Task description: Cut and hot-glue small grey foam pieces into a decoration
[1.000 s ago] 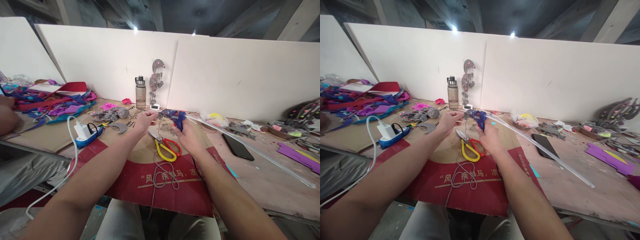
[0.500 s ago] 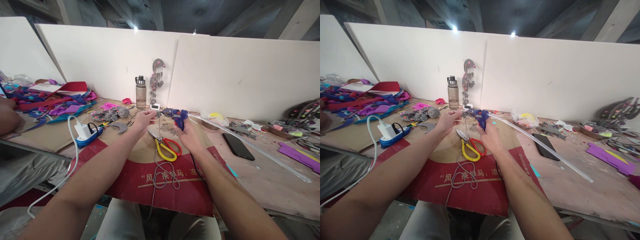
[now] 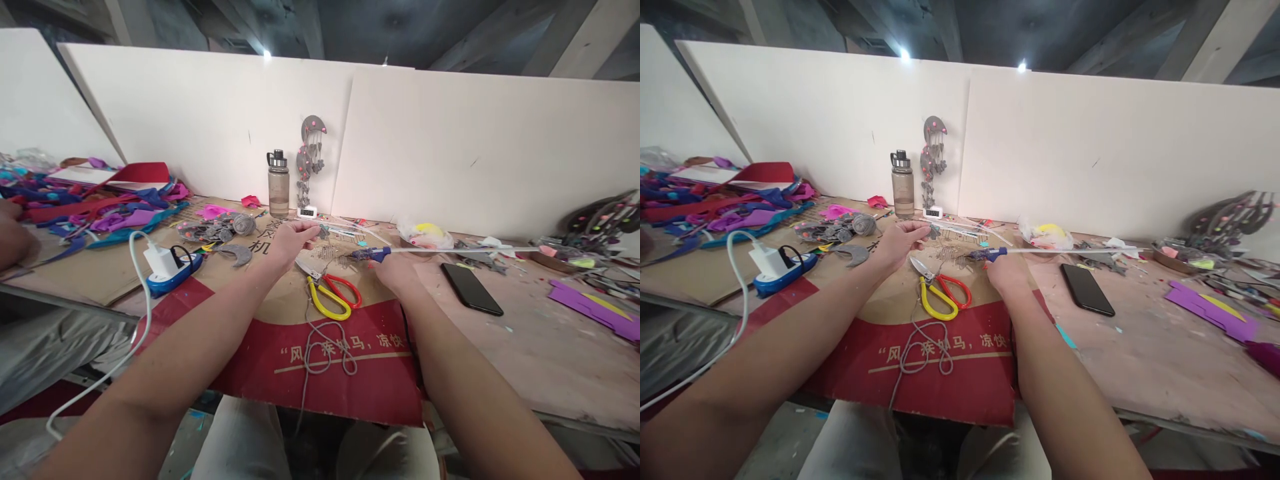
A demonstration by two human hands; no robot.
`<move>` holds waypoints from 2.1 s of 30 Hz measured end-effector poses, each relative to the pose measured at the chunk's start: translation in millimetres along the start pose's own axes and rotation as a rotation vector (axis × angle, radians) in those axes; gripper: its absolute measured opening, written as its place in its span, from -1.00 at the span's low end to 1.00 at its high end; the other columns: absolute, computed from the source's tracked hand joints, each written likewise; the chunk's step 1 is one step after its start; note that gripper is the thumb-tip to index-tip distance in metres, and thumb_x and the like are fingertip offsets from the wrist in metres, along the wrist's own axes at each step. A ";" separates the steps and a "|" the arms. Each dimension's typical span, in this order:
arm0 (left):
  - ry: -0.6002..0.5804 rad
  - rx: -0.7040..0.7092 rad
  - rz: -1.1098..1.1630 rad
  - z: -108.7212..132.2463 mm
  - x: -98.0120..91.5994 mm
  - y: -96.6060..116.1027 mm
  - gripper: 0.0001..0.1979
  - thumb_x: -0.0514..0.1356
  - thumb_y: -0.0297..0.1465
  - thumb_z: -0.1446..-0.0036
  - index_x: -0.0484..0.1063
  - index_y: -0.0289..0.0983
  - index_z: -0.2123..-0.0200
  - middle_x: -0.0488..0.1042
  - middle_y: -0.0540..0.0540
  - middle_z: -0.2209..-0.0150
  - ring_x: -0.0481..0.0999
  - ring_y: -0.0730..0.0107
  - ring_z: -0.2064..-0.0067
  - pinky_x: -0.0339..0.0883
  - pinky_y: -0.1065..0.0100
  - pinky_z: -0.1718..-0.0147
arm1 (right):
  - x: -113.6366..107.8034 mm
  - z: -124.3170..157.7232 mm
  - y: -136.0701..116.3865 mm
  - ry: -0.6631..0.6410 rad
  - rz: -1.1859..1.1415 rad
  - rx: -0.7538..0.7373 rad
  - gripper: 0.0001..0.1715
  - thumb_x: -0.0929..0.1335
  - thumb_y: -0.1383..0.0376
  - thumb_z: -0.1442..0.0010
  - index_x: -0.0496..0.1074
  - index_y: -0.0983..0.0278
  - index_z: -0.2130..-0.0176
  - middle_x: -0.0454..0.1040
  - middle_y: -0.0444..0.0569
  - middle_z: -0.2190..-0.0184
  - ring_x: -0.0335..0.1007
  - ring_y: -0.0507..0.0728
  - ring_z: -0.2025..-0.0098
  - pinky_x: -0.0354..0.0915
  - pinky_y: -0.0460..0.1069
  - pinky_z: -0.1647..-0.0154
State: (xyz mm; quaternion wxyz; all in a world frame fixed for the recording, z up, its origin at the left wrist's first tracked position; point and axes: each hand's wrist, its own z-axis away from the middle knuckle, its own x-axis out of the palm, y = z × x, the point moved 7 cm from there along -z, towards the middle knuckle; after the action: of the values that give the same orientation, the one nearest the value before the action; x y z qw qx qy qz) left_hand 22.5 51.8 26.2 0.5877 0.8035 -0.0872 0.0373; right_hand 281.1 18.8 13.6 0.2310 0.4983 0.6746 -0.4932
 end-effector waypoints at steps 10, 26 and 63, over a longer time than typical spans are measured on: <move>-0.088 0.145 -0.257 12.5 17.4 9.6 -0.77 0.28 -0.28 0.04 0.53 -0.32 0.35 0.47 0.02 0.47 0.25 0.62 0.57 0.16 0.47 0.58 | 20.0 29.4 -99.5 -0.131 -1.010 -0.091 -0.43 0.44 0.18 0.07 0.07 0.16 0.18 0.39 -0.09 0.22 0.41 0.07 0.27 0.36 0.03 0.21; -0.134 0.101 -0.297 17.3 24.1 7.7 -0.78 0.27 -0.26 0.02 0.52 -0.30 0.35 0.44 0.04 0.55 0.33 0.59 0.61 0.22 0.48 0.59 | -14.3 38.6 -99.7 0.144 -0.503 -0.216 -0.84 0.26 0.24 -0.21 0.35 0.24 0.37 0.32 -0.15 0.52 0.17 0.05 0.45 0.07 -0.06 0.38; -0.258 0.021 -0.237 27.3 36.8 8.7 -0.69 0.33 -0.24 0.04 0.55 -0.36 0.30 0.57 -0.12 0.32 0.55 0.43 0.40 0.50 0.36 0.41 | -15.7 38.0 -95.8 0.119 -0.421 -0.191 -0.75 0.27 0.19 -0.21 0.44 0.24 0.39 0.39 -0.13 0.51 0.20 0.04 0.49 0.05 -0.06 0.42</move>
State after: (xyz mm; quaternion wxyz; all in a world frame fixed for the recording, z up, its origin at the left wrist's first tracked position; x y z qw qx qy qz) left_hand 55.9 19.7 31.9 0.5635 0.8123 -0.0662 -0.1347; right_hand 194.2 -23.9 52.4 0.1288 0.3507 0.8196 -0.4343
